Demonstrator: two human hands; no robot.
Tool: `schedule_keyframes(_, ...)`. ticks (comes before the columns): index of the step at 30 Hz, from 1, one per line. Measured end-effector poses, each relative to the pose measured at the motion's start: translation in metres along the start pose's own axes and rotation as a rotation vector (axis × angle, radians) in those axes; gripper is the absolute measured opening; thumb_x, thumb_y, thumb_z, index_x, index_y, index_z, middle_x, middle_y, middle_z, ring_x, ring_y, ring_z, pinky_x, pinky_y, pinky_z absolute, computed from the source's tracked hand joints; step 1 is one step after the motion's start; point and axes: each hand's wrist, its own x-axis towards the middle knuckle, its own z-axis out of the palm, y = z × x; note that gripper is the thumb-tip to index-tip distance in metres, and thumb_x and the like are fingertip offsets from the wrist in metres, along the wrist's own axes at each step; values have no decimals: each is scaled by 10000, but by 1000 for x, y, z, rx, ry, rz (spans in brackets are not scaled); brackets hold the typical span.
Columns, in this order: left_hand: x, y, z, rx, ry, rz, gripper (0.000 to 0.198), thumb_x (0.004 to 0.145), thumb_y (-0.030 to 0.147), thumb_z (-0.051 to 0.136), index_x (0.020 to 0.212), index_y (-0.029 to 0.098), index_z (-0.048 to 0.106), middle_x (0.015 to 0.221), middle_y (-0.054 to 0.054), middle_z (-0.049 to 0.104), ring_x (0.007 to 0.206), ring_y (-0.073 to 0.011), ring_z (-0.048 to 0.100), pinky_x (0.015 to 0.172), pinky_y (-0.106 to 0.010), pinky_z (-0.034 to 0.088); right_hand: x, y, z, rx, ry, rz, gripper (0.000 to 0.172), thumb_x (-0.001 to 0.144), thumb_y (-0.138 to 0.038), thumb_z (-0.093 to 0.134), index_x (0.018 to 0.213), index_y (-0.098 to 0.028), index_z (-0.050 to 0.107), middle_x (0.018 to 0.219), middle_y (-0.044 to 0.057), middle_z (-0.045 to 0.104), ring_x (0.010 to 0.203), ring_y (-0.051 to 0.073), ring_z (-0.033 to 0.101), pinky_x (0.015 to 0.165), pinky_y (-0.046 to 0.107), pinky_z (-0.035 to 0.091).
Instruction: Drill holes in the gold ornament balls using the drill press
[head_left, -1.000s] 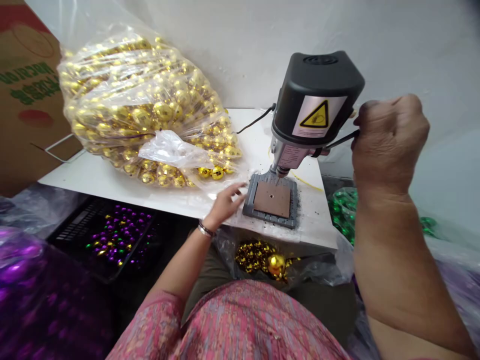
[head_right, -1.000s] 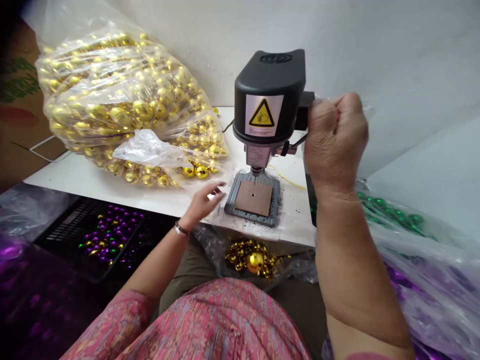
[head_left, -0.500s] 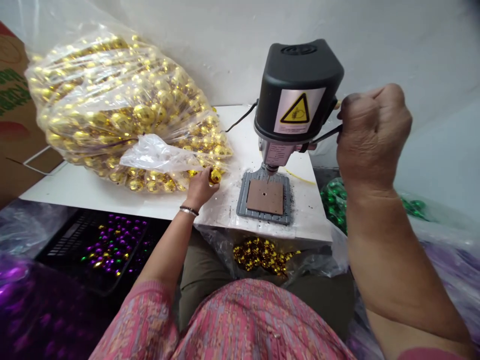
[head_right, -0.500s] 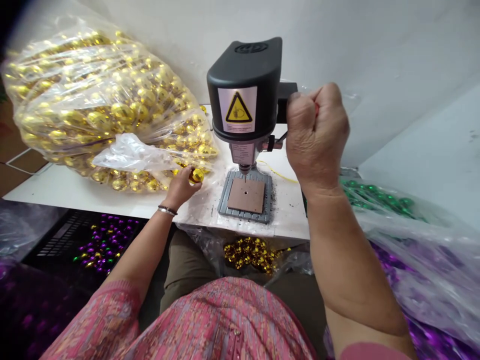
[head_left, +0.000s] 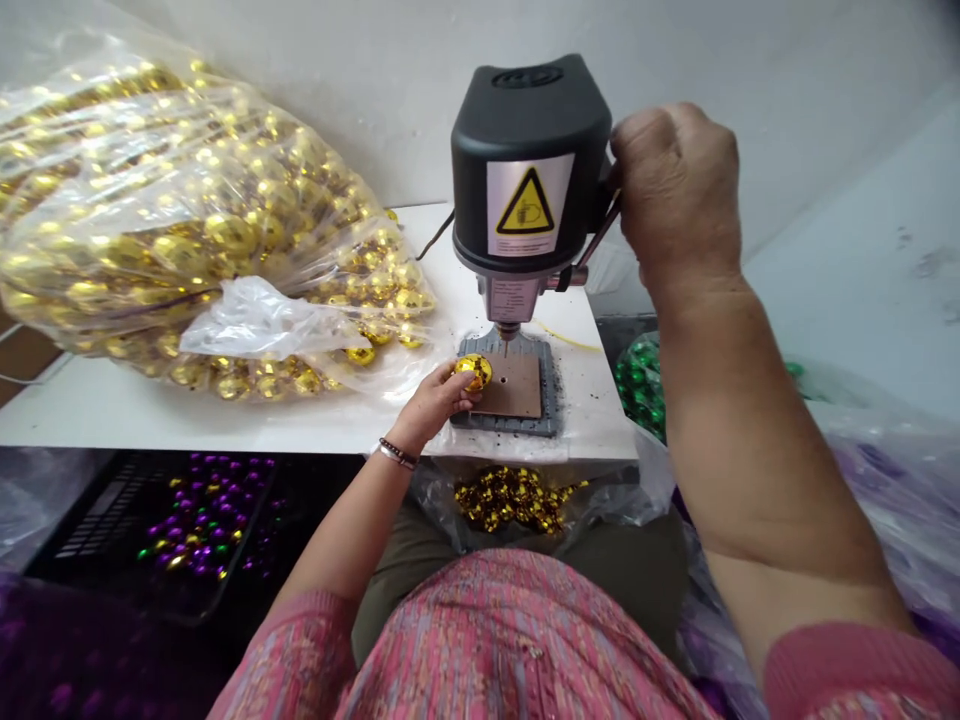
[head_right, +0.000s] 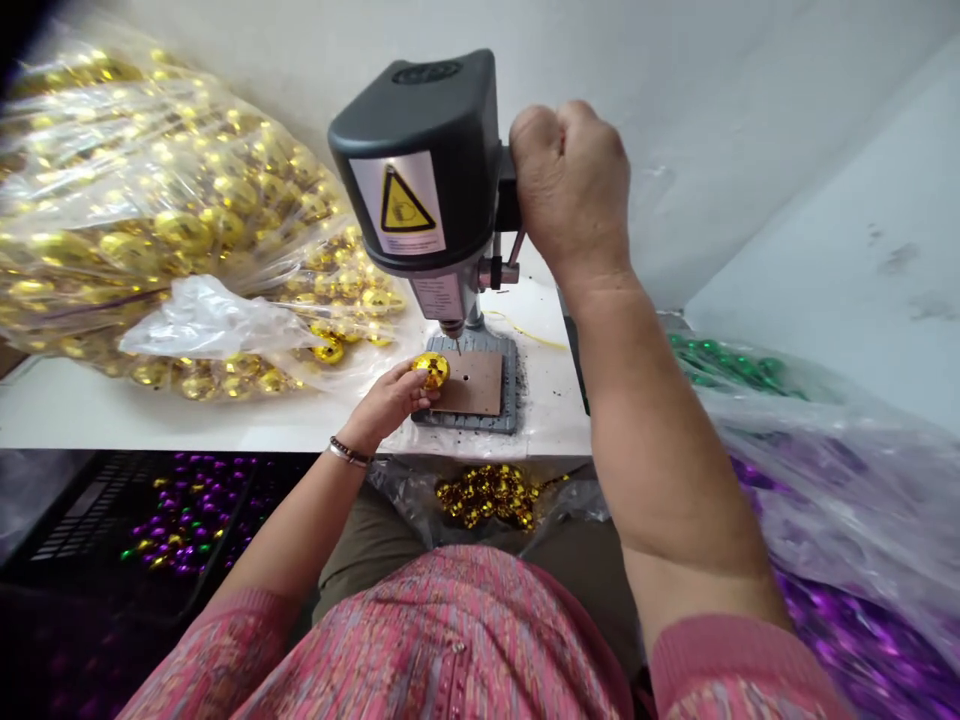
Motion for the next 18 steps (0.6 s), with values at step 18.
schedule_keyframes(18, -56, -32, -24, -75, -82, 132, 834, 701, 547, 714, 1472, 324, 487, 1442, -128, 593, 1095, -279, 682, 884, -443, 557, -5, -9, 3, 53, 33, 122, 297, 965, -244, 452, 671, -198, 459, 689, -38, 393, 739, 96, 385, 764, 302, 329)
